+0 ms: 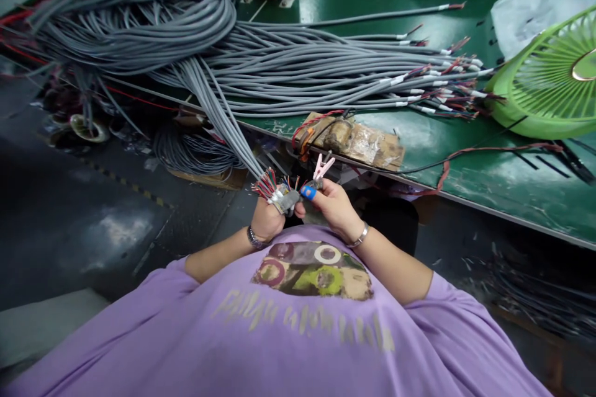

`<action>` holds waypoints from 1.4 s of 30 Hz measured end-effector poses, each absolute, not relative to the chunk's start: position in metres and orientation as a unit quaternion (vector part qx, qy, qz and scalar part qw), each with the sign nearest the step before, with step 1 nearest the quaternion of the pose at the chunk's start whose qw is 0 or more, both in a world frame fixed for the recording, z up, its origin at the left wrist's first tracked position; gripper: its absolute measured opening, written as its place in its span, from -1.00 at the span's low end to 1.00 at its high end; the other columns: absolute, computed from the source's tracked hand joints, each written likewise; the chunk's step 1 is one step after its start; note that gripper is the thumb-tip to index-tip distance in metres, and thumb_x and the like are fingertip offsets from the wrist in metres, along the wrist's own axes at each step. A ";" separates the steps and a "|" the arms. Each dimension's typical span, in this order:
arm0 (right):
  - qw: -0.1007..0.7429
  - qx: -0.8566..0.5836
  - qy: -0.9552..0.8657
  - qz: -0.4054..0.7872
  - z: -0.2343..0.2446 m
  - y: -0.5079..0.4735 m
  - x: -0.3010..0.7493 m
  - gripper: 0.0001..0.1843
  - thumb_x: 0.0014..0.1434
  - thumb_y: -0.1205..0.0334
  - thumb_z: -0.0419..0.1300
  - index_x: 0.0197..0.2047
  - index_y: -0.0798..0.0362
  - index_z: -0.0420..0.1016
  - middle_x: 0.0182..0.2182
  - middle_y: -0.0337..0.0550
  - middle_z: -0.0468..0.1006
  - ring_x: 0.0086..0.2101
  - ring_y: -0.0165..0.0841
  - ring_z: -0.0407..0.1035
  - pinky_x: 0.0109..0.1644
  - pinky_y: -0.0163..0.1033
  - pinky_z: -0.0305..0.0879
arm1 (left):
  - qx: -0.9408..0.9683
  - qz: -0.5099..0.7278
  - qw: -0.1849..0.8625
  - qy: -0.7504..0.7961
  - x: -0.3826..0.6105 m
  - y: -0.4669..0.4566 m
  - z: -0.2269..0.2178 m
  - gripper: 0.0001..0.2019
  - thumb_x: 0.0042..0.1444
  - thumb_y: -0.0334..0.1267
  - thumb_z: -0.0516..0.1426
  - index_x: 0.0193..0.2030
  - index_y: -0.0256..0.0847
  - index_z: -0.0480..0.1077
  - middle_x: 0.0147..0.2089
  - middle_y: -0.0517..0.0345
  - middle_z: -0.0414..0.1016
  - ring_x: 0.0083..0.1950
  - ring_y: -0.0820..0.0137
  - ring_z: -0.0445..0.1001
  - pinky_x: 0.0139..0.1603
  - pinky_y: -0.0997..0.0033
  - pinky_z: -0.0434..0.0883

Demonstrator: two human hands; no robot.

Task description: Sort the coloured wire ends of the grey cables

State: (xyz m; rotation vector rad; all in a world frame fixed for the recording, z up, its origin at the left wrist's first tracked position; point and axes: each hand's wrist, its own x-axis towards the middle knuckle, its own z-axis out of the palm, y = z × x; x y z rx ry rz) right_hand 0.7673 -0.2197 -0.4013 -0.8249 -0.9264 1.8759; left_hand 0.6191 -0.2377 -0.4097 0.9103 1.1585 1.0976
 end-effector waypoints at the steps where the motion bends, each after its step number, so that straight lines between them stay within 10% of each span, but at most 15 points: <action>1: 0.435 -0.332 -0.367 0.752 -0.402 -0.220 0.768 -0.65 0.11 0.03 0.36 -0.38 0.02 0.30 -0.61 -0.30 0.46 -0.55 -0.38 0.38 -0.43 -0.25 0.16 | 0.383 0.481 0.605 0.506 0.620 -0.237 -0.411 -0.61 -0.01 0.08 0.28 -0.49 -0.27 0.47 -0.54 0.10 0.55 -0.56 0.41 0.48 -0.44 0.38 0.50; 42: 0.451 -0.413 -0.336 0.716 -0.402 -0.216 0.765 -0.62 -0.10 0.02 0.47 -0.41 0.07 0.44 -0.62 -0.30 0.42 -0.59 -0.49 0.19 -0.48 -0.31 0.05 | 0.364 0.506 0.601 0.500 0.622 -0.237 -0.414 -0.65 -0.02 0.00 0.30 -0.51 -0.28 0.45 -0.55 0.13 0.53 -0.58 0.42 0.49 -0.49 0.39 0.53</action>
